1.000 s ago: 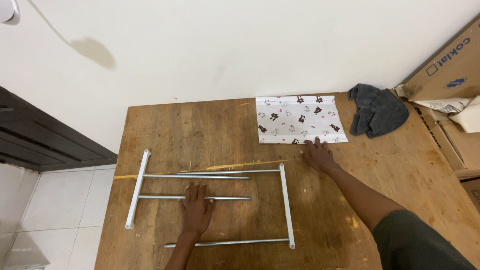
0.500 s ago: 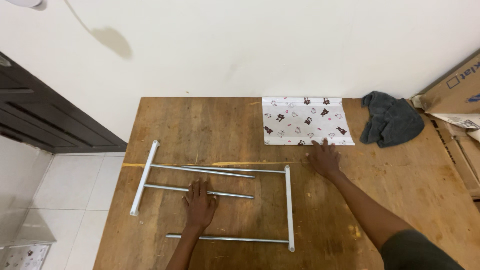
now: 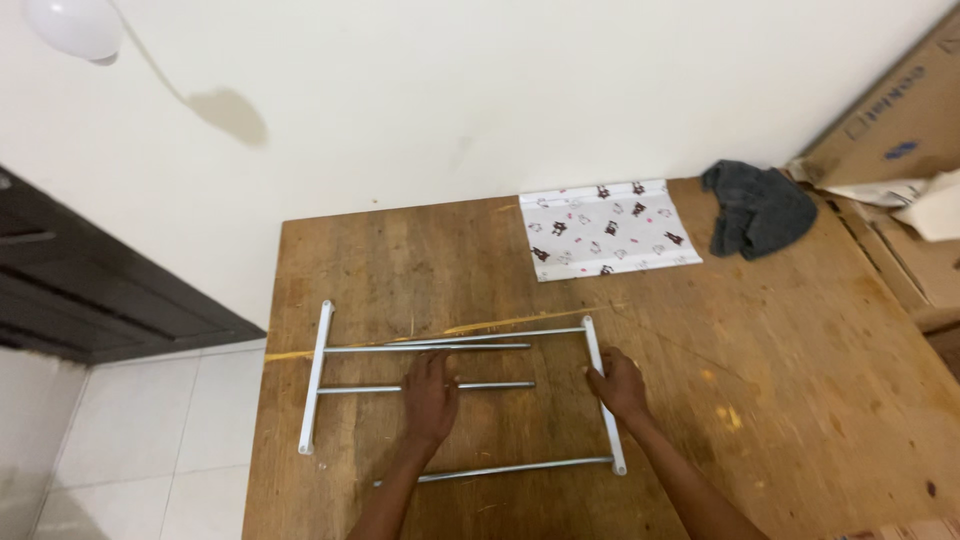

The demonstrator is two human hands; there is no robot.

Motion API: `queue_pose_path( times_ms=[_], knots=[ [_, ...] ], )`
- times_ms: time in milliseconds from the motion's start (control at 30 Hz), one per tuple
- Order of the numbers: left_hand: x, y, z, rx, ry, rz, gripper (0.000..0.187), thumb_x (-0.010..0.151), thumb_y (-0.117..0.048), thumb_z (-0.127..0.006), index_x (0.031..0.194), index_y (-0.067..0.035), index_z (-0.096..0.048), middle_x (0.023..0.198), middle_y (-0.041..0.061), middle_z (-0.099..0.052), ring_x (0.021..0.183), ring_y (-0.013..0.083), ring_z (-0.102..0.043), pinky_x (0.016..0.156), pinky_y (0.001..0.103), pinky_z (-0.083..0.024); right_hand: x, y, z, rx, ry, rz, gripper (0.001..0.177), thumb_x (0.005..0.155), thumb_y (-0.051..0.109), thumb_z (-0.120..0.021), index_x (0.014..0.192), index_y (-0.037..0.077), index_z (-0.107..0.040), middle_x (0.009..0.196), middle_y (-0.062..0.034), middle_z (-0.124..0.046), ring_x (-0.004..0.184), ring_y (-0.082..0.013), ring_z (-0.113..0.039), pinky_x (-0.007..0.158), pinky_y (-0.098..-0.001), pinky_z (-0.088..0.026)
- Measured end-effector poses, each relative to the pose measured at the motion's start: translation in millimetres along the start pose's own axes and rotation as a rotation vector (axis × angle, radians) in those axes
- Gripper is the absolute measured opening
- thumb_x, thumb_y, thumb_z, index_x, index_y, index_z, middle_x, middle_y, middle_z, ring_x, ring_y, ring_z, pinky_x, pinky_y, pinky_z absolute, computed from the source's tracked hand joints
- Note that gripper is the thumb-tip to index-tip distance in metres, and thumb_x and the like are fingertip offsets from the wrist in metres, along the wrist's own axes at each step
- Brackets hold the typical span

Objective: The person disassembles a small three-tiered fabric shelf unit by removing the top shelf, then taking apart the frame and fabric layers on a wooden table. They remove metal rods and plastic connectors one by one, placing them on the table.

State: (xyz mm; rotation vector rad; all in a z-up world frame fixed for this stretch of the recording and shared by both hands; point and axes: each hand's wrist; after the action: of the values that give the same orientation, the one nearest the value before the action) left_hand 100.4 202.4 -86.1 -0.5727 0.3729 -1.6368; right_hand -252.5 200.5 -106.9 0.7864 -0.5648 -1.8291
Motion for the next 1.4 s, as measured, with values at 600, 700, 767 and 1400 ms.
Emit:
queue_pose_path(
  times_ms=[600,700,767,1400],
  knots=[
    [86.4,-185.4,-17.1,0.1,0.151,-0.498,0.02,0.103,-0.026,-0.056,0.107,-0.008,-0.065,0.09,0.012,-0.069,0.086,0.033,-0.068,0.074,0.05,-0.051,-88.1,95.6,34.1,0.352,-0.229,0.268,0.026,0.095,0.009,-0.061,0.121,0.004,-0.061,0.093,-0.0094,-0.067,0.075,-0.0154,-0.063,0.064,-0.0322,-0.052],
    [88.6,-184.6,-5.8,0.012,0.112,-0.505,0.02,0.102,-0.026,-0.057,0.105,-0.009,-0.068,0.077,0.012,-0.068,0.07,0.0334,-0.067,0.061,0.047,-0.051,-83.1,110.3,47.1,0.549,-0.054,0.154,0.033,0.099,0.017,-0.052,0.13,0.007,-0.058,0.085,-0.0032,-0.066,0.063,-0.01,-0.053,0.053,-0.0286,-0.044],
    [92.4,-185.0,3.1,-0.032,0.086,-0.501,0.021,0.1,-0.026,-0.058,0.103,-0.01,-0.07,0.072,0.012,-0.068,0.065,0.0333,-0.067,0.058,0.047,-0.05,-80.5,120.1,53.8,0.56,0.043,0.093,0.042,0.102,0.027,-0.05,0.142,0.016,-0.055,0.074,-0.0036,-0.061,0.06,-0.0086,-0.05,0.051,-0.0269,-0.039],
    [67.9,-143.6,28.4,-0.015,0.507,-0.354,0.051,0.094,-0.055,-0.061,0.118,-0.01,-0.067,0.101,0.014,-0.073,0.095,0.0308,-0.068,0.082,0.05,-0.053,19.5,96.1,93.4,0.853,-0.015,0.112,0.047,0.104,0.038,-0.054,0.144,0.014,-0.057,0.065,0.0049,-0.042,0.057,-0.0045,-0.041,0.047,-0.0238,-0.035]
  ],
)
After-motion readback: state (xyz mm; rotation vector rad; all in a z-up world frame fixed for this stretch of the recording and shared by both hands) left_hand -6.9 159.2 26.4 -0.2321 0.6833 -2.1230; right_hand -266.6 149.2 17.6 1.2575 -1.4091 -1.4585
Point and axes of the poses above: each hand's wrist, its own x-axis towards the middle knuckle, its own z-axis out of the back of the hand, y = z × x
